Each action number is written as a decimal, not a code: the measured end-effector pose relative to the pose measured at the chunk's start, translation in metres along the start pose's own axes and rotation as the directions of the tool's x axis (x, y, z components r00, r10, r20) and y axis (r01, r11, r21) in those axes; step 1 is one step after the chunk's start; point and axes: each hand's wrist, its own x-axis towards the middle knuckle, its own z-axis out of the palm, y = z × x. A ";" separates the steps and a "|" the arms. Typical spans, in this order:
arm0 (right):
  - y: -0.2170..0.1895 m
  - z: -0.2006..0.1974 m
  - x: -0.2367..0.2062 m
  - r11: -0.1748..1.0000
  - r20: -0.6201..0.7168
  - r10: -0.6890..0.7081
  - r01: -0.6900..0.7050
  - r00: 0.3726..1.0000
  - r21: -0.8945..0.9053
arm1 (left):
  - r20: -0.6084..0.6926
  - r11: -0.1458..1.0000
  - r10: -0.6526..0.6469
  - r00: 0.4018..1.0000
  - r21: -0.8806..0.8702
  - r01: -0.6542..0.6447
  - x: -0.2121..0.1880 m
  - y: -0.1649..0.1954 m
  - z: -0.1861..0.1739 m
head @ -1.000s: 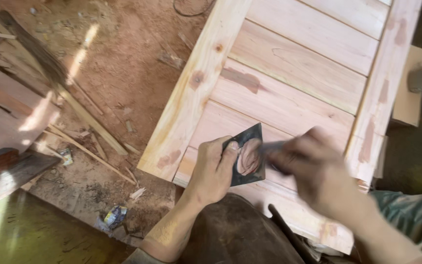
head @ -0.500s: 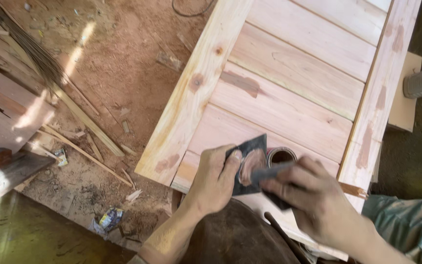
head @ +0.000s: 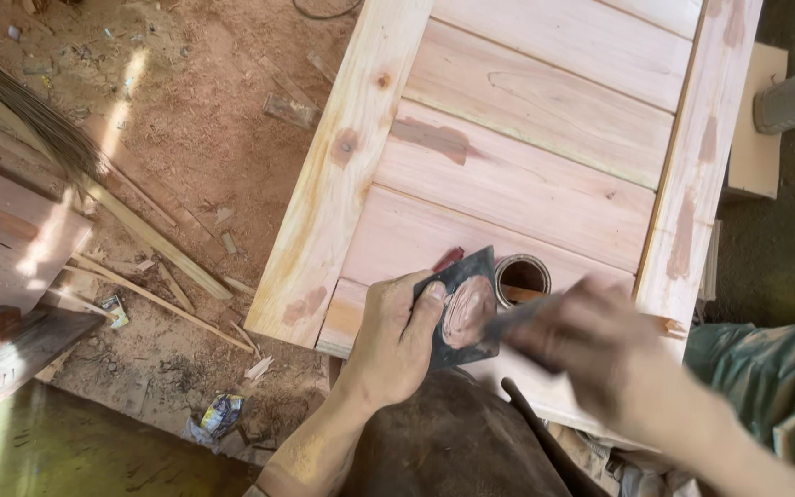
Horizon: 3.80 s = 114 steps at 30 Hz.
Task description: The person mixes wood filler with a red pigment on a metal plate using a putty knife, then applies the filler to gaps and joints on a wooden door frame. The person uses two putty knives to spread and smooth the filler into the seams.
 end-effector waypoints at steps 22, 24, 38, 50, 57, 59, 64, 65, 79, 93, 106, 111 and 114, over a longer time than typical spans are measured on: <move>0.001 -0.020 -0.016 0.996 0.013 0.069 -0.069 0.998 -0.061 | -0.076 0.988 0.090 0.993 0.129 -0.080 -0.004 -0.008 0.031; 0.002 -0.016 -0.028 0.999 -0.008 -0.010 0.009 1.000 -0.035 | -0.078 0.988 0.102 0.992 0.125 -0.092 -0.005 -0.009 0.031; 0.033 0.000 -0.017 0.985 -0.035 0.155 -0.157 0.987 -0.067 | -0.176 0.990 0.085 0.981 0.124 -0.064 -0.007 0.028 0.030; 0.045 0.006 -0.035 0.971 -0.096 0.198 -0.209 0.975 -0.119 | -0.212 0.968 0.197 0.957 0.195 -0.156 -0.011 0.032 0.041; 0.057 0.015 -0.058 0.942 -0.156 0.275 -0.299 0.949 -0.154 | -0.220 0.964 0.219 0.950 0.202 -0.176 -0.012 0.033 0.050; 0.059 0.015 -0.057 0.980 -0.119 0.080 -0.100 0.990 -0.171 | -0.229 0.966 0.226 0.947 0.174 -0.189 -0.013 0.036 0.049; 0.048 -0.001 -0.043 0.965 -0.163 0.192 -0.216 0.968 -0.150 | -0.211 0.961 0.230 0.950 0.203 -0.187 -0.013 0.042 0.049; 0.041 -0.001 -0.037 0.987 -0.176 0.113 -0.130 0.978 -0.089 | -0.203 0.960 0.249 0.947 0.181 -0.214 -0.011 0.041 0.049; -0.035 -0.047 -0.011 0.990 -0.093 0.112 -0.119 0.989 -0.071 | -0.238 0.966 0.224 0.945 0.183 -0.183 -0.019 0.017 0.045; 0.079 0.021 -0.054 0.956 -0.157 0.208 -0.234 0.966 -0.179 | -0.196 0.947 0.281 0.939 0.217 -0.238 -0.010 0.043 0.047; 0.072 0.015 -0.046 0.935 -0.067 0.172 -0.184 0.983 -0.304 | -0.246 0.974 0.195 0.950 0.165 -0.157 -0.009 0.034 0.055; 0.068 0.021 -0.050 0.916 -0.002 0.294 -0.282 0.956 -0.284 | -0.213 0.975 0.196 0.957 0.145 -0.167 -0.011 0.034 0.052; 0.082 0.029 -0.057 0.864 0.038 0.366 -0.325 0.930 -0.384 | -0.213 0.974 0.164 0.963 0.192 -0.123 -0.011 0.034 0.052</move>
